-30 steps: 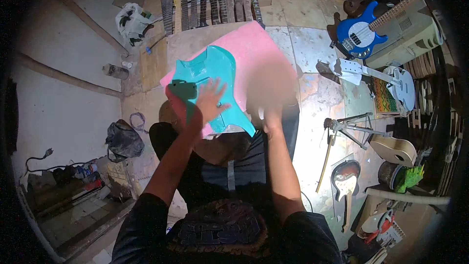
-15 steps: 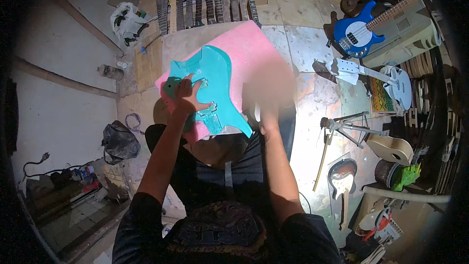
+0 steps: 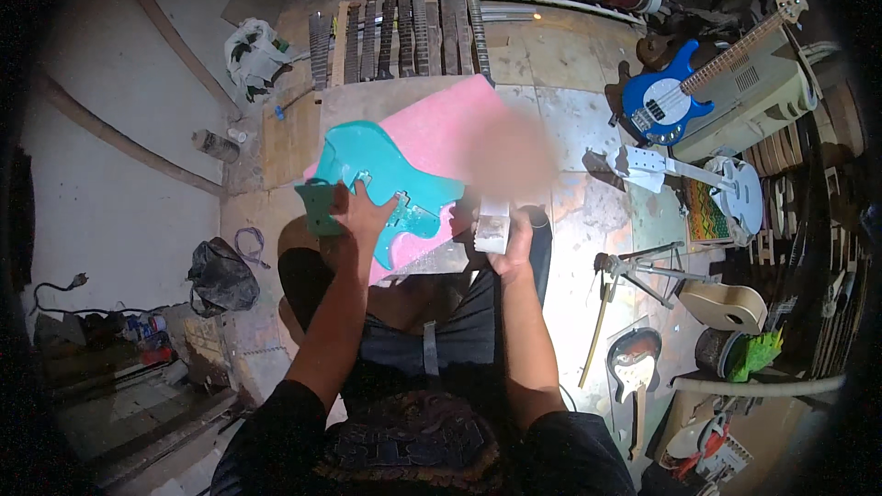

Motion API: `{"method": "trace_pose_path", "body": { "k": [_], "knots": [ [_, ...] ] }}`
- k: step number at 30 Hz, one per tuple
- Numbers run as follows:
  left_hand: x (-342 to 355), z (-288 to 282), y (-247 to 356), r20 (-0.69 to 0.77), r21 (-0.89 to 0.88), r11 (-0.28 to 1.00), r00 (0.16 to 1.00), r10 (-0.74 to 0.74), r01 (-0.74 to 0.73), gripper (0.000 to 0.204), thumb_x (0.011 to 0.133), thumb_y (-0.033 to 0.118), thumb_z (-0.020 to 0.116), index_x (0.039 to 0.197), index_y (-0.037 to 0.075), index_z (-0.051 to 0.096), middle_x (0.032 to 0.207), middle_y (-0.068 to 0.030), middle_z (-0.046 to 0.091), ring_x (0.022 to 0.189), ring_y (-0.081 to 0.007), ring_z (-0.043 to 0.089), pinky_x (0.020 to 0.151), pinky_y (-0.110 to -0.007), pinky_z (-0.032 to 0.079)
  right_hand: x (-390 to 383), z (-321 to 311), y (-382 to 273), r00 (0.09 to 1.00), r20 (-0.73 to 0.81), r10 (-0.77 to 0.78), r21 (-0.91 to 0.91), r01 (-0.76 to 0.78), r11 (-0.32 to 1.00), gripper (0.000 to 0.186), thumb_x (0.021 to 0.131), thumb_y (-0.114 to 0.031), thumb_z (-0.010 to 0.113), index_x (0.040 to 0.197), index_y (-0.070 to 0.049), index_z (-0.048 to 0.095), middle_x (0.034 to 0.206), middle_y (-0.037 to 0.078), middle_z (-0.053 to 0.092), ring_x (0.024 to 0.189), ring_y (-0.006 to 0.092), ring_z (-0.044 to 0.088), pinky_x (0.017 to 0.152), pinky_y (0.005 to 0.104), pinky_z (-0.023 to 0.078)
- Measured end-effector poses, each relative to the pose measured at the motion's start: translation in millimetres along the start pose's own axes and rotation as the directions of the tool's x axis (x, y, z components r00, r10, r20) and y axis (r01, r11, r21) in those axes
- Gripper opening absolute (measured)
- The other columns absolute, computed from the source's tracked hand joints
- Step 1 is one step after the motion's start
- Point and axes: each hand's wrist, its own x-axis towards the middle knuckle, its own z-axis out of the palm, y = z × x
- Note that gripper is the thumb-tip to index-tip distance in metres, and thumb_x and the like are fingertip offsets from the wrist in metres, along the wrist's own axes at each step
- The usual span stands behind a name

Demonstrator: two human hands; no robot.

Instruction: The person sands the flat surface and the contoured edges of a teal guitar body using a sanding block, then wipes the dust away with a cloth.

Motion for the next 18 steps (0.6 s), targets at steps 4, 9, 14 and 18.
{"method": "trace_pose_path", "body": {
  "k": [4,9,14,18],
  "knots": [
    [-16.3,20.1,4.7,-0.003,-0.052,0.996,0.997,-0.075,0.075,0.099,0.072,0.072,0.077,0.145,0.010,0.054,0.148,-0.0228,0.044,0.139,-0.0385,0.044,0.109,-0.058,0.032,-2.5,5.8,0.9,0.997,-0.077,-0.018,-0.016,0.017,1.000,0.055,0.097,-0.049,0.057,0.126,-0.003,0.062,0.104,0.018,0.072,0.088,0.0306,0.072,0.075,0.0420,0.060],
    [-36.2,21.3,-9.8,-0.063,-0.093,0.995,0.997,0.035,-0.041,0.093,0.073,0.073,0.077,0.132,0.003,0.060,0.137,-0.0262,0.046,0.131,-0.0417,0.040,0.104,-0.056,0.034,-0.9,-0.9,3.9,0.998,-0.064,0.001,-0.107,-0.008,0.994,0.050,0.102,-0.046,0.054,0.128,-0.003,0.062,0.102,0.018,0.072,0.084,0.0276,0.072,0.073,0.0385,0.061],
    [-48.1,14.7,-10.9,0.120,-0.090,0.996,0.993,0.014,-0.003,0.093,0.074,0.069,0.079,0.139,0.005,0.059,0.136,-0.0282,0.044,0.126,-0.0456,0.042,0.108,-0.057,0.033,1.7,-1.8,5.8,0.996,0.023,0.081,-0.051,-0.080,0.996,0.053,0.104,-0.043,0.054,0.136,-0.001,0.058,0.115,0.017,0.071,0.092,0.0281,0.072,0.074,0.0391,0.061],
    [-67.4,8.6,-1.0,0.072,-0.205,0.979,0.997,0.022,-0.006,0.078,0.082,0.059,0.078,0.134,0.004,0.062,0.142,-0.0240,0.046,0.133,-0.0419,0.041,0.109,-0.056,0.034,0.2,6.5,12.7,0.982,0.074,0.171,-0.045,-0.169,0.985,0.055,0.105,-0.043,0.053,0.140,-0.001,0.055,0.123,0.019,0.069,0.098,0.0312,0.072,0.076,0.0416,0.062]
  ]
}}
